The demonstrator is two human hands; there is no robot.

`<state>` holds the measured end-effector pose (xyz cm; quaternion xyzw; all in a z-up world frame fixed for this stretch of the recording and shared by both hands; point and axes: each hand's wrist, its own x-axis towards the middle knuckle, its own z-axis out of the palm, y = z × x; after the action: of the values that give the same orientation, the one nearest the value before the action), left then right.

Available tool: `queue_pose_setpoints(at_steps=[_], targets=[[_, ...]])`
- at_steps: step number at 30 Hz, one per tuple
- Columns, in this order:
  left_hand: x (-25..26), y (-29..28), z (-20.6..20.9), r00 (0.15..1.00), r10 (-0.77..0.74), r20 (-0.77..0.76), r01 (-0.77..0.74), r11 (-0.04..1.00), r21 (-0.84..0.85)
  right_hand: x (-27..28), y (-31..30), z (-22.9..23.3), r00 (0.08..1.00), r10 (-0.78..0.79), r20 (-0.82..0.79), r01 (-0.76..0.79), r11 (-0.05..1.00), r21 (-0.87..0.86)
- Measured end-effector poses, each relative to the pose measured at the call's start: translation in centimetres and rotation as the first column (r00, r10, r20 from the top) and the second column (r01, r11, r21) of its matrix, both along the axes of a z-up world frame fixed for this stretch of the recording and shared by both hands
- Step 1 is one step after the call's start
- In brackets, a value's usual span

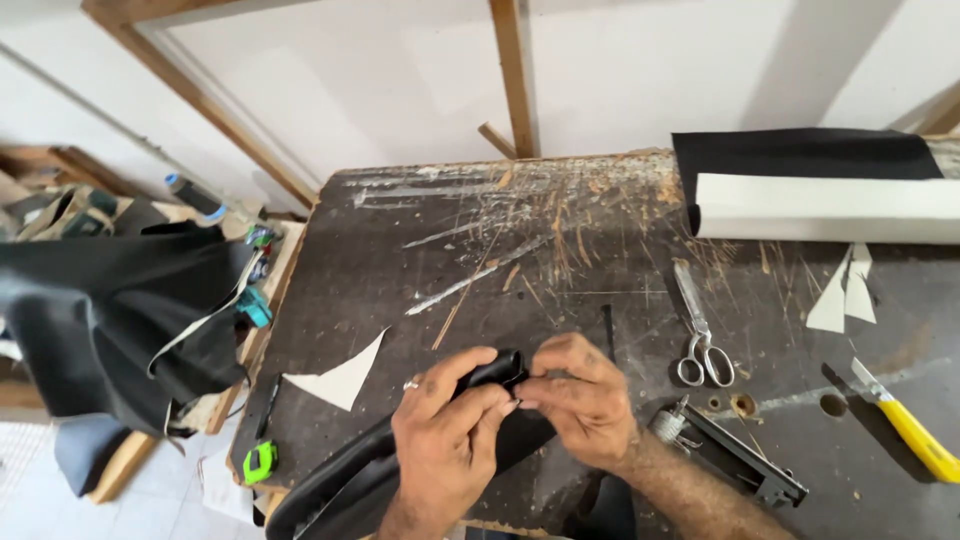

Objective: Stretching and stapling vinyl fabric onto a furniture frame and trimming the excess with scissors.

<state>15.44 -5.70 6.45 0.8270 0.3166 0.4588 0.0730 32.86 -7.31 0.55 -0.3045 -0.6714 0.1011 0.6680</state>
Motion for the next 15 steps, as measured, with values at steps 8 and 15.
queue_pose_setpoints(at_steps=[8,15], targets=[[-0.9,0.3,-0.6,0.998,-0.051,-0.036,0.042,0.976,-0.215,0.0,-0.5,-0.7,0.999,0.04,-0.023,-0.045,0.955,-0.293],[-0.7,0.6,-1.1,0.997,-0.045,-0.058,0.032,0.979,-0.203,-0.4,-0.7,-0.1,0.969,-0.169,0.18,0.205,0.956,-0.209]])
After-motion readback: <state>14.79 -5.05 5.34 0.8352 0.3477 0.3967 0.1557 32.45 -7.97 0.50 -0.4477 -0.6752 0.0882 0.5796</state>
